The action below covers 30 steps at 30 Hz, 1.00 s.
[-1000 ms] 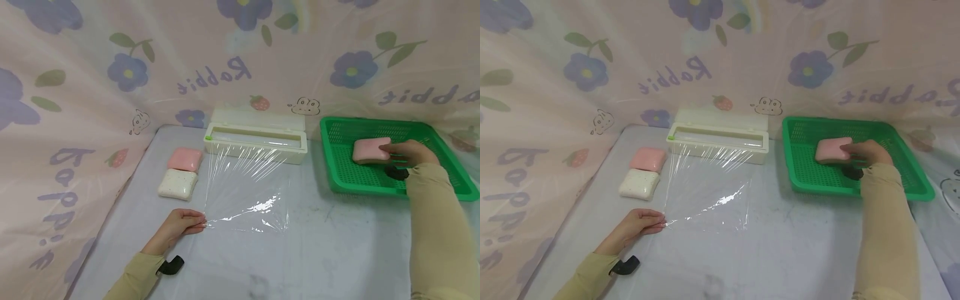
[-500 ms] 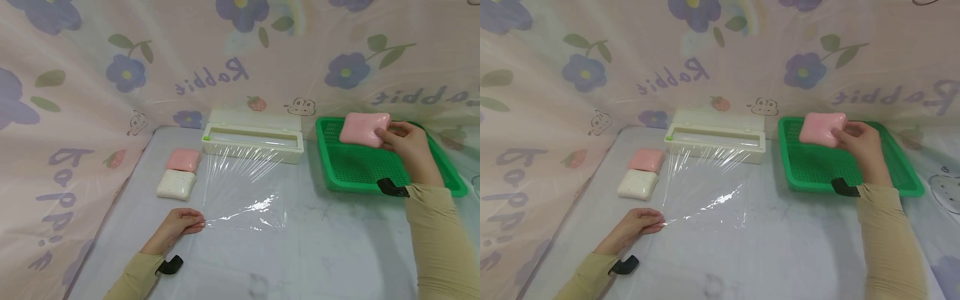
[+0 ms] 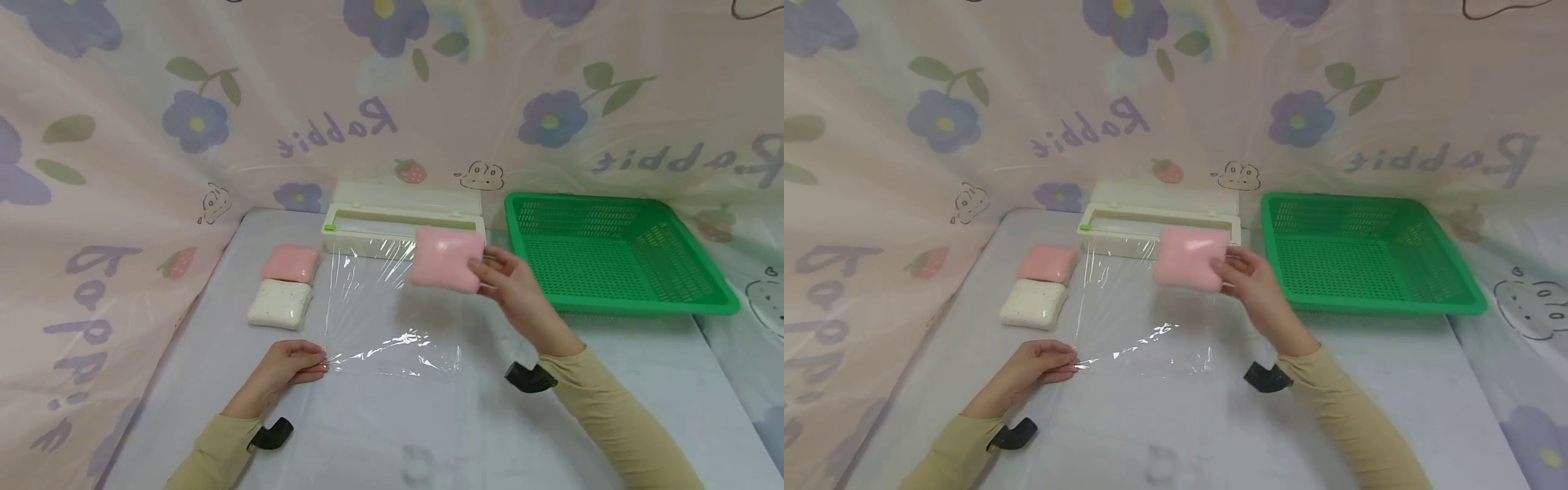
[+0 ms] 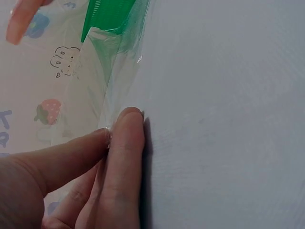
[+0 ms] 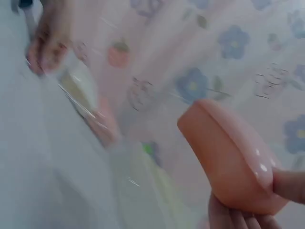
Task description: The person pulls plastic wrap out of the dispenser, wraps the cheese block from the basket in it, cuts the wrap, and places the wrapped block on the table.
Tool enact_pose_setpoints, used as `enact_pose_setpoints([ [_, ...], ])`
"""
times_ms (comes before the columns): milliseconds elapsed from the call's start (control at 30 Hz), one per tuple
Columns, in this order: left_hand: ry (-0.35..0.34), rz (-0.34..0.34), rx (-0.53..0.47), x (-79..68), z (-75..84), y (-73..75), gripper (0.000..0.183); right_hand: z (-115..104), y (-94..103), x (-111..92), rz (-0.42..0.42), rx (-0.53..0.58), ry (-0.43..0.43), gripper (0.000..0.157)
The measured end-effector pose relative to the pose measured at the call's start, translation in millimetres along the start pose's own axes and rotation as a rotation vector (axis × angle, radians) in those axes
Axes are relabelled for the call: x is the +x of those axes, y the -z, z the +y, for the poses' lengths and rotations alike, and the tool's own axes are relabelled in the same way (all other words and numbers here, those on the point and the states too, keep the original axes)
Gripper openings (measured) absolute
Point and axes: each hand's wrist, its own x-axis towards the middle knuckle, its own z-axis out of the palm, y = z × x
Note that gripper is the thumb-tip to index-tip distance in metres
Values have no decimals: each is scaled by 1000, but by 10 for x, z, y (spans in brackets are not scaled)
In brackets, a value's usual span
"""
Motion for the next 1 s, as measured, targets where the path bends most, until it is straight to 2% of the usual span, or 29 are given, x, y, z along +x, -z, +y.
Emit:
enact_pose_setpoints([
  [200,11,3,13,-4,20,-1,28,654,-435,-8,-54,50,-130,47],
  [367,11,-2,0,-5,21,-1,28,960,-602,-46,-83,48,-176,45],
  [600,-22,-26,6,5,-2,20,27,1141,-668,-48,-55,57,-186,40],
  [1000,-15,-27,14,8,-10,30,30,1220,-660,-41,-24,34,-170,40],
])
